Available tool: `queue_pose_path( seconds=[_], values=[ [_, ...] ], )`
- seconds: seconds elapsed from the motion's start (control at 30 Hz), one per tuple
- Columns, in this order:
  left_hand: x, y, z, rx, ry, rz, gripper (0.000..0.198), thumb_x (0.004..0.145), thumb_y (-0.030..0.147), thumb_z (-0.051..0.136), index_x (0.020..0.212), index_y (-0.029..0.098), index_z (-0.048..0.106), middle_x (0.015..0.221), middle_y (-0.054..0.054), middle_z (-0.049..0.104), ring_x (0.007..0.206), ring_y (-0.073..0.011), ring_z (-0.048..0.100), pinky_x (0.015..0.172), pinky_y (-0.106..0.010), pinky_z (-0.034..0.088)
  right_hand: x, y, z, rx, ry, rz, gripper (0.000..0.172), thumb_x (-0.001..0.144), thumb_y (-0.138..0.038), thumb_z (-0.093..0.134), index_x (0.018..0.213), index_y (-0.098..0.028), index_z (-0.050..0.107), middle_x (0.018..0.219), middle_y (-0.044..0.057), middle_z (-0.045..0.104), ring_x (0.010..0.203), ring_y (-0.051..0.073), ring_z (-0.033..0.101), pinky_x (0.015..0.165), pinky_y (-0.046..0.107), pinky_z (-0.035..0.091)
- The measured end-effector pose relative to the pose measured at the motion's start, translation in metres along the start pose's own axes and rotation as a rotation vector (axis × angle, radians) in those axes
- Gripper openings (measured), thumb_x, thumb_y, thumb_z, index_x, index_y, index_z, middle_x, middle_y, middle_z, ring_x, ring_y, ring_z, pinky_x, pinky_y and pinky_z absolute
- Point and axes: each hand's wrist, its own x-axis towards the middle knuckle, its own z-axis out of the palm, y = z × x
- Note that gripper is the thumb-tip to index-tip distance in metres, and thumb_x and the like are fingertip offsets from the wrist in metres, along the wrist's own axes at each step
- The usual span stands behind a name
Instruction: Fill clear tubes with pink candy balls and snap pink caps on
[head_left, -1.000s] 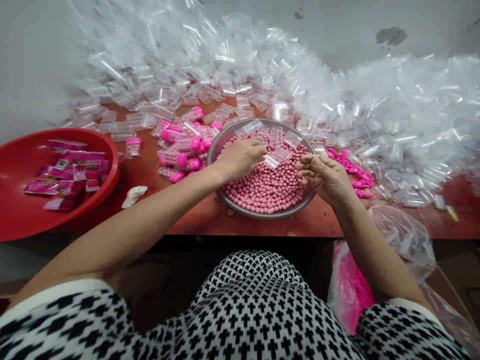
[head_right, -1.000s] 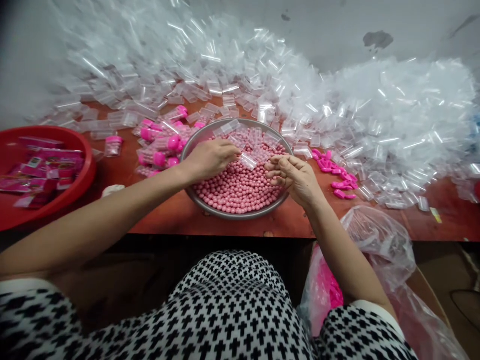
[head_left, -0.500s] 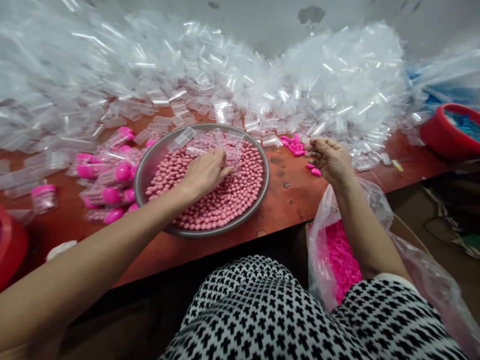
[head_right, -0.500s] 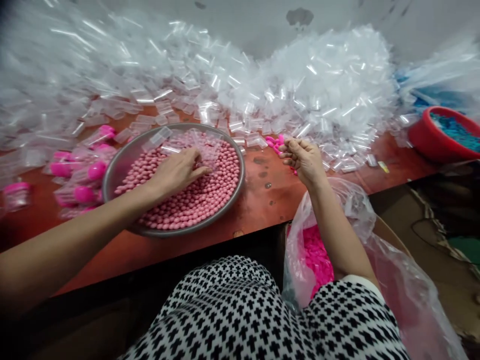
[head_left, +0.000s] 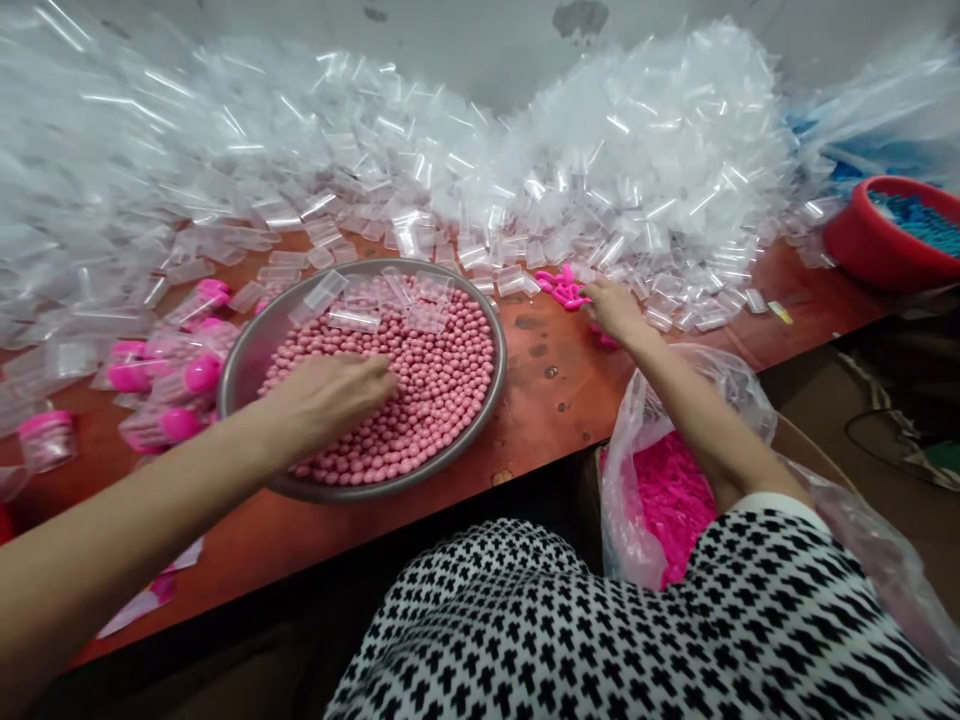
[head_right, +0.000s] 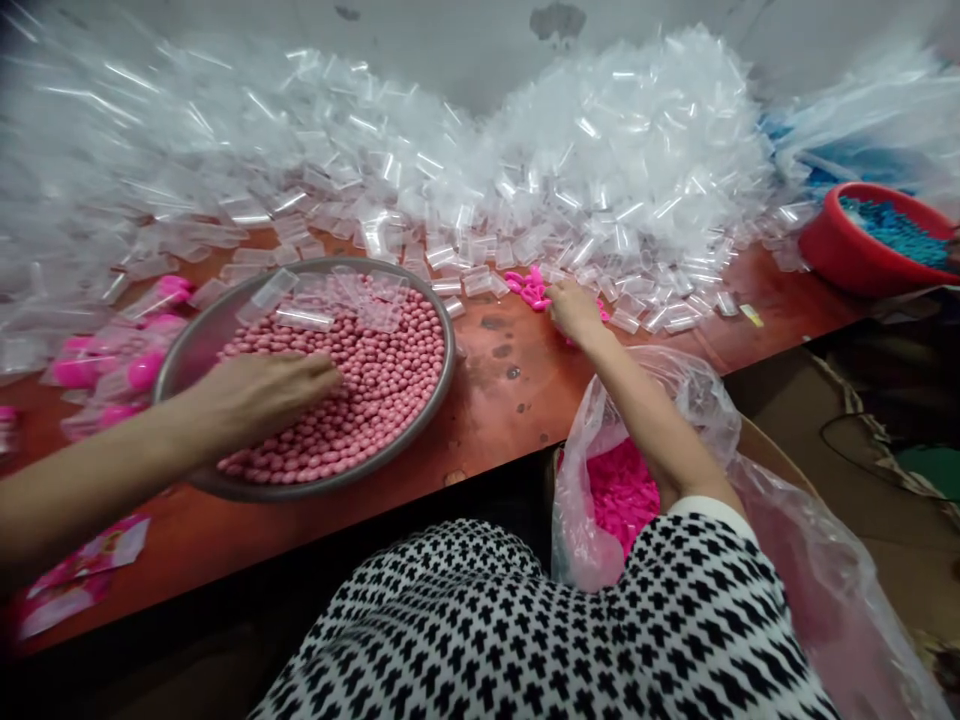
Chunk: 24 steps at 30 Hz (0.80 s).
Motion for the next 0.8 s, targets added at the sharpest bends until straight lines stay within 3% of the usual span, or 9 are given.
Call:
queue_pose_path(
  seconds=[0.07, 0.13, 0.27, 0.33, 0.4, 0.5, 0.6, 0.7, 0.8],
  values=[
    [0.015, 0.018, 0.000, 0.093, -0.139, 0.099, 0.026, 0.092, 0.003, 0.045, 0.085, 0.015, 0.067, 0.093, -0.011, 0.072, 0.078, -0.0211, 0.067, 0.067, -0.029, 0.044, 0.009, -0.004, 0.005, -0.028, -0.020, -0.019, 0.029, 0.090, -0.012, 0.053, 0.111, -0.010, 0.074, 0.122, 0.022, 0.070, 0.119, 0.033, 0.059, 0.098, 0.041, 0.044],
    [0.031, 0.034, 0.001, 0.101, -0.189, 0.142, 0.027, 0.092, 0.005, 0.044, 0.086, 0.014, 0.069, 0.095, -0.012, 0.073, 0.082, -0.0221, 0.069, 0.069, -0.029, 0.047, 0.014, -0.005, 0.008, -0.039, -0.033, -0.029, 0.024, 0.090, -0.013, 0.055, 0.103, -0.010, 0.075, 0.115, 0.022, 0.072, 0.118, 0.033, 0.058, 0.098, 0.041, 0.042],
    [0.045, 0.039, 0.011, -0.097, -0.056, 0.048, 0.027, 0.089, 0.008, 0.045, 0.087, 0.015, 0.071, 0.101, -0.013, 0.074, 0.087, -0.0250, 0.072, 0.074, -0.031, 0.052, 0.007, -0.006, 0.006, -0.013, -0.032, -0.045, 0.019, 0.093, -0.023, 0.058, 0.094, -0.012, 0.074, 0.107, 0.019, 0.074, 0.109, 0.030, 0.061, 0.093, 0.039, 0.043],
    [0.041, 0.032, 0.019, -0.395, 0.074, -0.041, 0.019, 0.089, 0.019, 0.052, 0.084, 0.018, 0.071, 0.096, -0.010, 0.076, 0.087, -0.0257, 0.072, 0.078, -0.034, 0.054, -0.002, -0.009, 0.006, 0.072, -0.025, -0.039, 0.022, 0.095, -0.029, 0.058, 0.101, -0.013, 0.072, 0.101, 0.015, 0.075, 0.096, 0.025, 0.065, 0.084, 0.034, 0.045],
    [0.033, 0.024, 0.026, -0.845, 0.175, -0.121, 0.019, 0.087, 0.037, 0.063, 0.086, 0.019, 0.070, 0.091, -0.007, 0.076, 0.087, -0.0249, 0.073, 0.081, -0.035, 0.057, -0.011, -0.014, 0.009, 0.304, -0.048, 0.004, 0.027, 0.092, -0.033, 0.063, 0.110, -0.014, 0.069, 0.091, 0.008, 0.075, 0.078, 0.019, 0.065, 0.072, 0.029, 0.047],
    [0.020, 0.019, 0.030, -1.462, 0.236, -0.221, 0.041, 0.073, 0.053, 0.080, 0.090, 0.018, 0.069, 0.091, -0.007, 0.076, 0.083, -0.0228, 0.073, 0.079, -0.036, 0.061, -0.022, -0.023, 0.019, 0.657, -0.138, 0.125, 0.036, 0.082, -0.032, 0.075, 0.111, -0.013, 0.065, 0.071, 0.000, 0.070, 0.057, 0.014, 0.060, 0.058, 0.026, 0.047],
    [0.010, 0.020, 0.027, -1.720, 0.286, -0.260, 0.047, 0.062, 0.048, 0.092, 0.089, 0.017, 0.070, 0.092, -0.007, 0.076, 0.084, -0.0209, 0.073, 0.082, -0.036, 0.063, -0.031, -0.027, 0.025, 0.677, -0.178, 0.169, 0.026, 0.085, -0.029, 0.071, 0.105, -0.014, 0.063, 0.062, -0.001, 0.068, 0.049, 0.014, 0.059, 0.054, 0.028, 0.050],
    [0.001, 0.020, 0.023, -1.769, 0.341, -0.241, 0.043, 0.063, 0.043, 0.094, 0.091, 0.018, 0.073, 0.093, -0.006, 0.076, 0.089, -0.0210, 0.074, 0.088, -0.036, 0.063, -0.040, -0.024, 0.019, 0.591, -0.148, 0.135, 0.018, 0.086, -0.026, 0.068, 0.100, -0.015, 0.065, 0.069, 0.004, 0.072, 0.061, 0.020, 0.067, 0.065, 0.033, 0.054],
    [-0.005, 0.020, 0.023, -1.728, 0.326, -0.220, 0.043, 0.065, 0.044, 0.093, 0.094, 0.017, 0.076, 0.095, -0.007, 0.077, 0.090, -0.0218, 0.074, 0.089, -0.037, 0.063, -0.047, -0.021, 0.007, 0.409, -0.097, -0.082, 0.021, 0.085, -0.019, 0.066, 0.105, -0.017, 0.071, 0.105, 0.014, 0.076, 0.099, 0.028, 0.070, 0.090, 0.042, 0.052]
  ],
)
